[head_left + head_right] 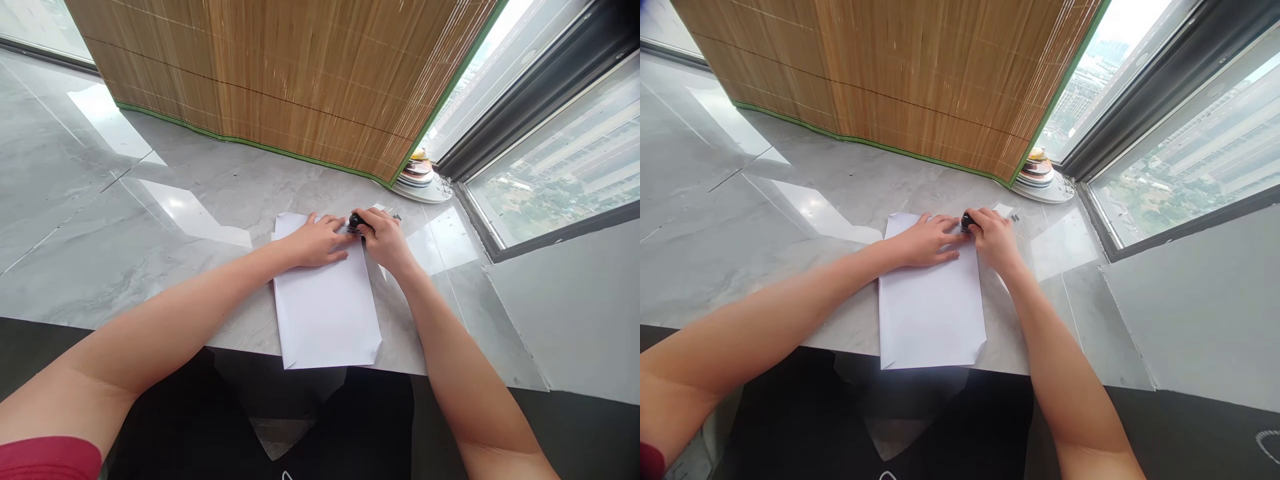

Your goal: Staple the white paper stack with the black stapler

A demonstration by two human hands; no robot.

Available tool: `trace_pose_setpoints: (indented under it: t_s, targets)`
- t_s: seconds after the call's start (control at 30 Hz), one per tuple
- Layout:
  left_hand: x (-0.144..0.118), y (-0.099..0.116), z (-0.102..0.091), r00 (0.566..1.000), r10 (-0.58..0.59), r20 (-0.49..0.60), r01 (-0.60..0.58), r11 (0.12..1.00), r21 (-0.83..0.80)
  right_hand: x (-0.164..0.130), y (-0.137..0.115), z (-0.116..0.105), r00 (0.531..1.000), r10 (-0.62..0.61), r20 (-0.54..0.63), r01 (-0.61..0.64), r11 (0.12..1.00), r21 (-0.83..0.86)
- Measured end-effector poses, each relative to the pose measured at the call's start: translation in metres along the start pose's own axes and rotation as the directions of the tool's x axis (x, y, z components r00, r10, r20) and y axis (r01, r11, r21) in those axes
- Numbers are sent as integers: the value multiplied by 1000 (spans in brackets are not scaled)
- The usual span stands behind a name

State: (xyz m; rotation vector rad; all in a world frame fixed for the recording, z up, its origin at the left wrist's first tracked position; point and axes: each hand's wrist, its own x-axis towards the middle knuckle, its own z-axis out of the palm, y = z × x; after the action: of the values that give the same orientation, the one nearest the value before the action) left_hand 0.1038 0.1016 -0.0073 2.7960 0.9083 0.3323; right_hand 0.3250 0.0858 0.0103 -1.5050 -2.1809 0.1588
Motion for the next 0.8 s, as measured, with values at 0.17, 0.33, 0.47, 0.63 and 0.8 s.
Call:
trace_pose_setpoints:
  t_s: [0.17, 0.33, 0.47, 0.63, 0.8]
  targets:
    - [0, 0, 0, 1000, 5, 8, -5, 1000, 9, 0, 0, 0, 1000, 11, 3, -11, 1000, 0]
    - [1, 0, 1, 1000, -3, 1, 3, 1000, 9, 1, -2, 0, 1000, 20, 9, -20, 999, -31]
    - [1, 1, 1, 1000, -10, 0, 10, 1000, 3, 0, -3, 0, 1000, 22, 11, -21, 999, -40]
    - [0, 1, -1, 1000, -2, 8, 1, 1000, 19, 0, -5, 0, 999, 26, 20, -24, 998, -58]
    - [1, 1, -1, 1000, -15, 12, 15, 1000, 2, 1, -8, -2, 997, 47, 66, -35, 986, -165]
